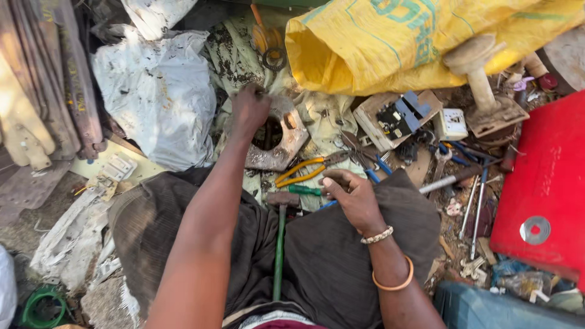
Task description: The person sits on the ground and uses a screwdriver and pliers to disassemble and manipulate a small cylindrical metal component. They then use a hammer to strike a yellow plastic object held in pliers.
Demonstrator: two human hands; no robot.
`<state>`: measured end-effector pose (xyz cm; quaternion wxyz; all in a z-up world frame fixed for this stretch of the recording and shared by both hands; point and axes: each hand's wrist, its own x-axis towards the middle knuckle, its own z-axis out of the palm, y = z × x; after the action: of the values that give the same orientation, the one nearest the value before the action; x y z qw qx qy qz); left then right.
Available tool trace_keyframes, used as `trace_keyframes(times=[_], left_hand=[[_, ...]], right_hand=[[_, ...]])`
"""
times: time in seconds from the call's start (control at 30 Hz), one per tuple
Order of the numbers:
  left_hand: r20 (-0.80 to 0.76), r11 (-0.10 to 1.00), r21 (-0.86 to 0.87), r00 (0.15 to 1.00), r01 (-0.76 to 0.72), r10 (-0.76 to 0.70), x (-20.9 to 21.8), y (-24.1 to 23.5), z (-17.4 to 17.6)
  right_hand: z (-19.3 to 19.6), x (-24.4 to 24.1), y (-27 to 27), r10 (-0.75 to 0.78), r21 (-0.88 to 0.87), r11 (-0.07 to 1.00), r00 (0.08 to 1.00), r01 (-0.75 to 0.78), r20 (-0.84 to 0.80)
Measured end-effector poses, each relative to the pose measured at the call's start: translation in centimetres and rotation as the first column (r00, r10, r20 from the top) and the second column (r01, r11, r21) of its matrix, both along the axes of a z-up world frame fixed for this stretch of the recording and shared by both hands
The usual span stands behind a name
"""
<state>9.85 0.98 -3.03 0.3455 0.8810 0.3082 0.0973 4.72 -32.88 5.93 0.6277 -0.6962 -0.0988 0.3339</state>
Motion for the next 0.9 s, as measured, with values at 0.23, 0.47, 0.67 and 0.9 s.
trace_keyframes(times=[0.23,0.47,0.67,0.9], left_hand=[[-0.298,0.996,0.0,0.95,0.094,-0.09,11.1,3.7,-4.7],[-0.479,0.953,0.066,0.828,-0.295,0.29,7.8,9.8,-2.8],[0.172,0.892,0.427,0.982,-0.148,0.08,14.9,9.8,-5.4],[0.017,0.991,0.031,0.991,-0.13,0.129,20.2,10.2,-7.9]], right_hand=[[-3.3,2.9,2.2,-0.006,-0.085,0.996,0.985,-0.009,-0.17],[-3.5,3.4,3.1,0.092,-0.09,0.99,0.979,-0.11,-0.183],[-3.5,3.6,3.0,0.067,-0.225,0.966,0.962,-0.128,-0.264],[-4.8,4.6,2.8,0.024,-0.153,0.986,0.971,-0.061,-0.238]])
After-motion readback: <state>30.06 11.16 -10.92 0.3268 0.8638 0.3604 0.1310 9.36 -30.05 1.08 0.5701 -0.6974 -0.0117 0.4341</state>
